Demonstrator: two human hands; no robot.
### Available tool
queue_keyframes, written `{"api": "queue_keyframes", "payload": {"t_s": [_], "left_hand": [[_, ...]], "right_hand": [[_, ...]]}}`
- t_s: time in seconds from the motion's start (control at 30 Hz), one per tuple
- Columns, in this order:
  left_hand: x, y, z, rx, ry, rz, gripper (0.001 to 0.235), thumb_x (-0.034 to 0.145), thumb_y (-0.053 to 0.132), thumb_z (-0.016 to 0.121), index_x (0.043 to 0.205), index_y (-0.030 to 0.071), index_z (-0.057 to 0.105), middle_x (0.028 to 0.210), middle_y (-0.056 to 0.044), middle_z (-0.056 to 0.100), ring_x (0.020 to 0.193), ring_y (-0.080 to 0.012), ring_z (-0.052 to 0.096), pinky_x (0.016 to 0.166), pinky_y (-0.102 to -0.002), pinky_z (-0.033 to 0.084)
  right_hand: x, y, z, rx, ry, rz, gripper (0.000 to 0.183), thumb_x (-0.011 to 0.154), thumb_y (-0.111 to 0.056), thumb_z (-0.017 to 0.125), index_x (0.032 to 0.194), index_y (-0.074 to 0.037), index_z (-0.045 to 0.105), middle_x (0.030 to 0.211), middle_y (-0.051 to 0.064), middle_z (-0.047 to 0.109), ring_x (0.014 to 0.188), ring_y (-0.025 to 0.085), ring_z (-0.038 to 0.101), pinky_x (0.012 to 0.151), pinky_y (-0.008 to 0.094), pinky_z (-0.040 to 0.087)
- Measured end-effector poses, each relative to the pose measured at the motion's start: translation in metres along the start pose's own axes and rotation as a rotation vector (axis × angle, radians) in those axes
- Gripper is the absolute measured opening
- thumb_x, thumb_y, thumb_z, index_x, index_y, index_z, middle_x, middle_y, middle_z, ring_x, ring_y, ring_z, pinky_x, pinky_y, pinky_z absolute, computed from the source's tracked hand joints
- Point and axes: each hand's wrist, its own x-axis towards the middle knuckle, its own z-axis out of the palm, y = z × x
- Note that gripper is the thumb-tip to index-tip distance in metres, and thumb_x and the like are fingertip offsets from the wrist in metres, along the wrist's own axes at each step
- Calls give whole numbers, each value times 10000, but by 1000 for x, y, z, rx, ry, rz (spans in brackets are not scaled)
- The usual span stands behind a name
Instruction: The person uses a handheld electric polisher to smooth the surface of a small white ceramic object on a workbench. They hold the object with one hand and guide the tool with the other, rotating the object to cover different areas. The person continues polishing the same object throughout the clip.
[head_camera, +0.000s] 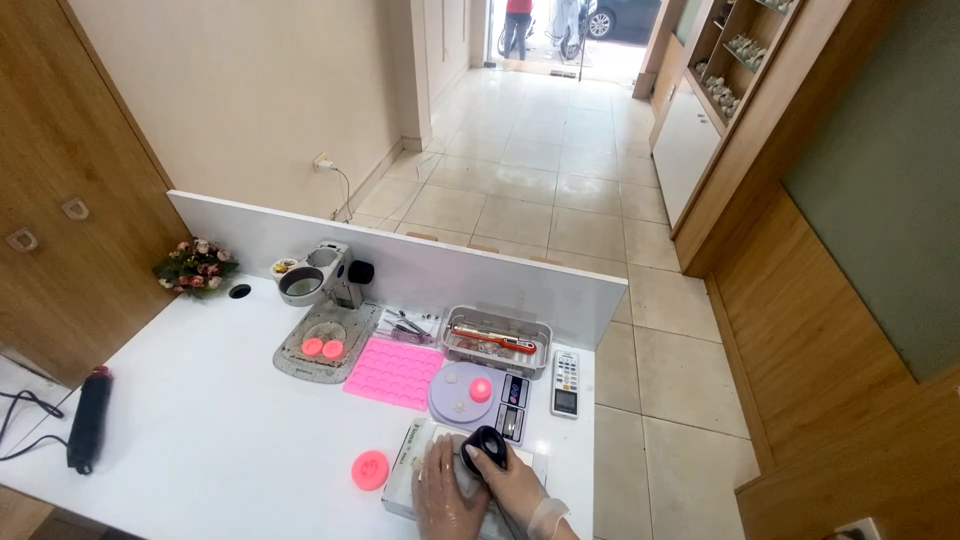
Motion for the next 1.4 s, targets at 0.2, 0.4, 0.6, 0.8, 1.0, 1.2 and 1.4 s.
{"api": "queue_keyframes", "payload": {"t_s": [0.2, 0.4, 0.6, 0.8, 1.0, 1.2, 1.4], "left_hand": [[1, 18, -20, -2, -22, 0, 1014, 630, 337, 873, 1502, 114, 407, 1471, -91, 471, 1428, -273, 382, 1180, -526, 256], [4, 24, -27, 40, -118, -74, 978, 667, 332, 855, 1510, 144, 395, 1547, -65, 444, 1451, -251, 333, 1192, -515, 213], [4, 24, -31, 34, -110, -48, 998, 654, 338, 852, 1514, 143, 384, 1541, -68, 440, 1450, -261, 329, 1191, -516, 215], [4, 29, -38, 20, -128, -51, 994, 670, 321, 855, 1525, 130, 384, 1518, -90, 434, 1463, -276, 319, 1192, -518, 211], [4, 30, -41, 19, -117, -30, 920, 719, 394, 835, 1482, 99, 413, 1528, -114, 435, 1459, -287, 340, 1191, -526, 217], [2, 38, -48, 54, -111, -14, 931, 767, 499, 804, 1507, 97, 407, 1524, -113, 452, 1464, -285, 356, 1206, -514, 228], [3, 36, -46, 67, -104, 13, 941, 783, 522, 789, 1516, 80, 398, 1526, -113, 451, 1473, -281, 351, 1223, -504, 201]], "right_hand": [[-8, -5, -2, -10, 18, -36, 671, 846, -633, 630, 1330, -168, 662, 1207, 130, 765, 1180, 230, 718, 1025, 312, 520], [-10, -11, -2, -17, 12, 9, 667, 850, -633, 626, 1332, -174, 665, 1198, 136, 768, 1171, 236, 725, 1028, 316, 525], [-13, -12, -3, 0, -5, -26, 668, 845, -637, 625, 1332, -181, 662, 1208, 133, 768, 1184, 232, 718, 1034, 314, 512], [-18, -21, -8, -76, -14, -12, 667, 877, -642, 596, 1342, -167, 653, 1208, 151, 750, 1174, 245, 699, 1033, 314, 507], [14, 10, -9, 65, -61, -154, 702, 893, -616, 583, 1307, -56, 677, 1217, 125, 741, 1168, 216, 666, 1041, 319, 480], [3, -4, -24, 210, -197, -7, 630, 926, -656, 515, 1010, -48, 658, 645, 82, 594, 461, 186, 552, 415, 320, 443], [-8, -17, -34, 229, -263, 27, 676, 942, -701, 456, 793, -57, 596, 496, 56, 527, 387, 171, 519, 376, 298, 420]]}}
